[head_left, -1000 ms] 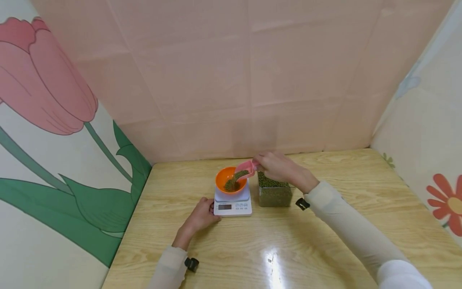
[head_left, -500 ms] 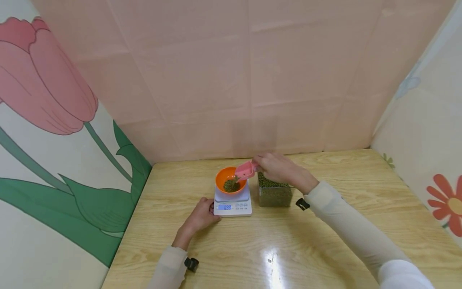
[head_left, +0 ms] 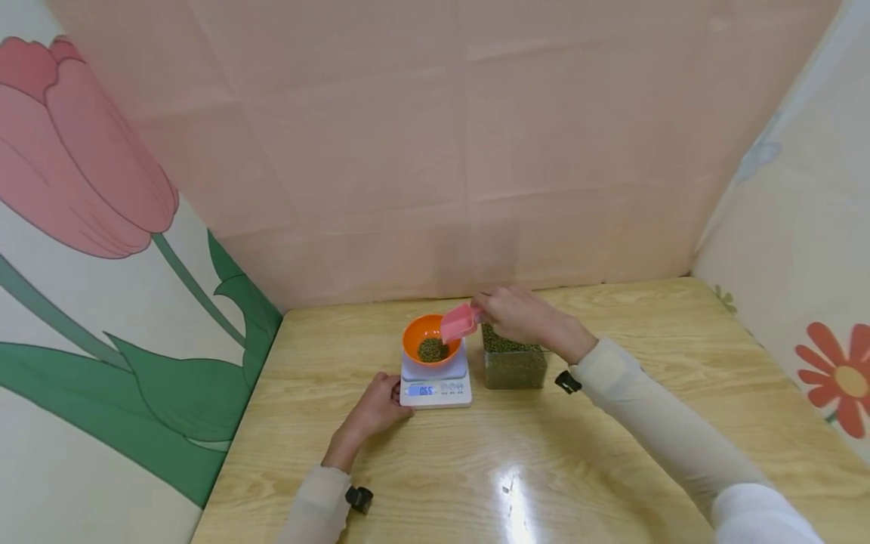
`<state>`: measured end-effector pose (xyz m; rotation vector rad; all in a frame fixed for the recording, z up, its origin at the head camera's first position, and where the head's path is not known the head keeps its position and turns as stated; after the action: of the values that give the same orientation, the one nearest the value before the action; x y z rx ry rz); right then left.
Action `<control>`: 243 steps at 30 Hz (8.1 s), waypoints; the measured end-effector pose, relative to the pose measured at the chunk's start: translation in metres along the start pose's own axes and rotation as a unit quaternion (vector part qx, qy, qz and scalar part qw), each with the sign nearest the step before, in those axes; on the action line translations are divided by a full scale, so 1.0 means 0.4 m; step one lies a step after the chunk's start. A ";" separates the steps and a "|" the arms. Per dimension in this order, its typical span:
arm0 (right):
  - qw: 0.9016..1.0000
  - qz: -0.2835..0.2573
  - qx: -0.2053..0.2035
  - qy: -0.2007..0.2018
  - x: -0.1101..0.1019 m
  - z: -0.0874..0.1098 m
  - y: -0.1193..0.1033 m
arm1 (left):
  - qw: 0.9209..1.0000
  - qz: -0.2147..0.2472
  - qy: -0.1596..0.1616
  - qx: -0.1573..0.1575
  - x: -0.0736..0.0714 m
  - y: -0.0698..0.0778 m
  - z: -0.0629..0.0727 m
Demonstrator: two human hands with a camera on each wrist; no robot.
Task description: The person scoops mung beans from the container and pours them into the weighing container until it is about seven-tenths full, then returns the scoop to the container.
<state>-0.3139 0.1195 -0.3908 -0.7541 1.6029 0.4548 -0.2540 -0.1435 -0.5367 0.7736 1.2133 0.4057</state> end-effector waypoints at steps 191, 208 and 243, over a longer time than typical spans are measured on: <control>0.998 0.052 0.043 -0.008 0.025 0.132 0.092 | 0.999 0.032 -0.001 0.018 0.002 -0.011 0.001; 0.997 0.059 0.049 -0.005 0.040 0.117 0.079 | 1.000 0.027 -0.001 0.015 0.002 -0.011 -0.001; 0.998 0.028 0.048 -0.019 0.062 0.111 0.082 | 0.999 0.030 0.002 0.012 0.003 -0.013 -0.002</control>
<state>-0.3059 0.1674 -0.4269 -0.6262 1.6020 0.4259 -0.2549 -0.1461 -0.5415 0.8310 1.2029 0.4435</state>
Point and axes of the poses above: each hand's wrist, its own z-axis away from the middle knuckle, its own x-axis out of the palm, y = z × x, the point moved 5 cm from there along -z, towards the middle knuckle, and after that the axes turned 1 degree about -y, right-handed, at the moved point
